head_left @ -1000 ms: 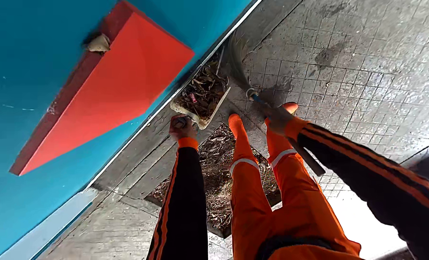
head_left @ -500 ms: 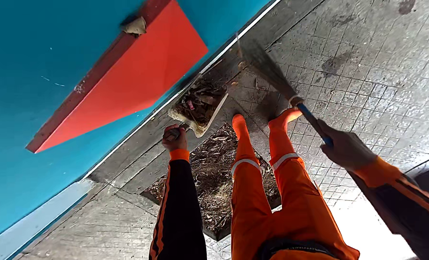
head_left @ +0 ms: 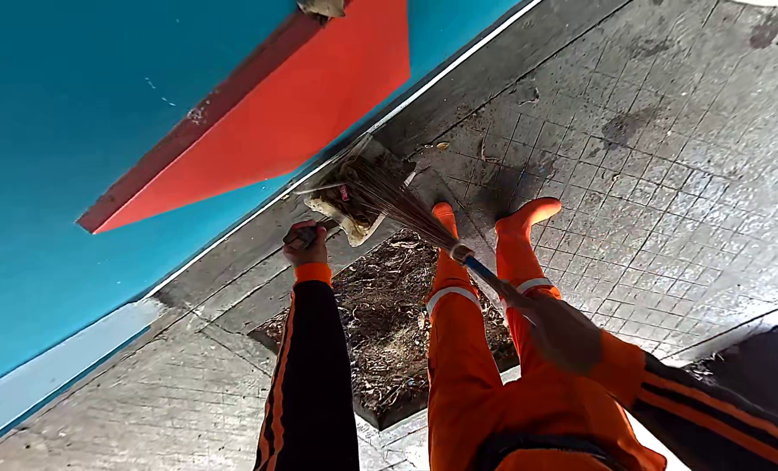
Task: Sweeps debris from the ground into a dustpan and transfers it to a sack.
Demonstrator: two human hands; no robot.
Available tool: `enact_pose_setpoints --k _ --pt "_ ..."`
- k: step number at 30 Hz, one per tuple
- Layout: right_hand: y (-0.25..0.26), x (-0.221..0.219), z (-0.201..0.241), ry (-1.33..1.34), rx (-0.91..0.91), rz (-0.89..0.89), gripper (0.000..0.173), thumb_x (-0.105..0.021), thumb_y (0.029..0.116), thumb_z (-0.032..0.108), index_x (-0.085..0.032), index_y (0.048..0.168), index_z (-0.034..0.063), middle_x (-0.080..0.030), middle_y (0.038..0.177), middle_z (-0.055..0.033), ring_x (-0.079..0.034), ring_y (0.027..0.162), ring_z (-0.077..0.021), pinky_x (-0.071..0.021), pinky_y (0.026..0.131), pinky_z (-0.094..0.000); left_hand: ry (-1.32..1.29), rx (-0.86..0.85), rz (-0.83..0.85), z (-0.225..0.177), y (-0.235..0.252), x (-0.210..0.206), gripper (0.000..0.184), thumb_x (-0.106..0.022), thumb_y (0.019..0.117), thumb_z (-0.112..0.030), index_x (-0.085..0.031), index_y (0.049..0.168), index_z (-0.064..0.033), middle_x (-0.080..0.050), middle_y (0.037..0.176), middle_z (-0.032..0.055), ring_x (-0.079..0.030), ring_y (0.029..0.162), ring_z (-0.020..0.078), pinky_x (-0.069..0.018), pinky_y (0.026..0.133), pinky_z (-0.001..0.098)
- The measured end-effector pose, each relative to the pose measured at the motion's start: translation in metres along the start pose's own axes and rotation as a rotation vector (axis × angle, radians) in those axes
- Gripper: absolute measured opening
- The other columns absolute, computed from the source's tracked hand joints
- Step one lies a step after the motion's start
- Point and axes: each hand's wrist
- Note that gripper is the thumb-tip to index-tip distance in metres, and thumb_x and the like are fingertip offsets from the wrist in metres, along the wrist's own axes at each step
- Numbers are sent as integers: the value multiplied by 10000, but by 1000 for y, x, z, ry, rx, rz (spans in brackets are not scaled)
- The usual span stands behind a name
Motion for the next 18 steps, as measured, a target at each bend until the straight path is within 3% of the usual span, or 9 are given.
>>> enact_pose_setpoints --k 4,7,10,12,13,15,18 --pt "-62 -2 -52 58 19 -361 849 -640 826 -3 -366 1616 144 -724 1031 -230 -710 866 -419 -568 773 -611 3 55 -10 7 -11 19 388 -821 794 -9 -664 1145 42 -720 1110 163 -689 1042 205 -542 973 402" --pt "-46 25 -53 68 -135 -473 821 -635 859 -27 -342 1617 95 -716 1040 -276 -700 887 -470 -544 792 -646 -25 110 -69 12 -19 36 427 -816 779 30 -635 1164 68 -705 1124 170 -675 1044 191 -535 970 368" --pt "20 55 -16 87 -273 -388 846 -596 917 0 -210 1656 146 -682 1127 -293 -672 1025 -481 -516 889 -637 21 191 -103 22 -20 51 413 -799 804 36 -639 1183 65 -696 1142 191 -673 1047 216 -539 961 385" --pt "68 51 19 50 -258 -253 970 -623 894 20 -57 1666 178 -667 1124 -281 -673 1038 -460 -534 891 -613 57 222 -94 26 -20 55 388 -788 832 8 -648 1193 41 -696 1156 183 -670 1060 225 -533 963 402" --pt "85 41 36 27 -233 -177 1003 -644 874 26 -43 1662 179 -661 1146 -277 -672 1057 -452 -540 895 -606 62 217 -82 28 -20 55 385 -784 839 2 -648 1198 37 -693 1167 182 -666 1075 225 -529 974 406" --pt "94 17 66 -6 -187 -31 1046 -670 863 38 -16 1667 177 -616 1257 -277 -650 1131 -444 -541 922 -590 66 177 -65 34 -18 56 388 -786 831 4 -648 1191 44 -695 1170 180 -664 1093 222 -523 992 401" --pt "71 -7 68 -25 -71 53 1012 -656 884 34 -49 1676 204 -613 1269 -274 -642 1129 -452 -529 930 -601 45 138 -60 44 -18 58 419 -796 807 17 -639 1194 53 -701 1159 177 -669 1085 212 -523 995 387"
Point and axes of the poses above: each hand's wrist, its own y-axis towards the middle knuckle, its own x-axis out of the back of the hand, z = x × y
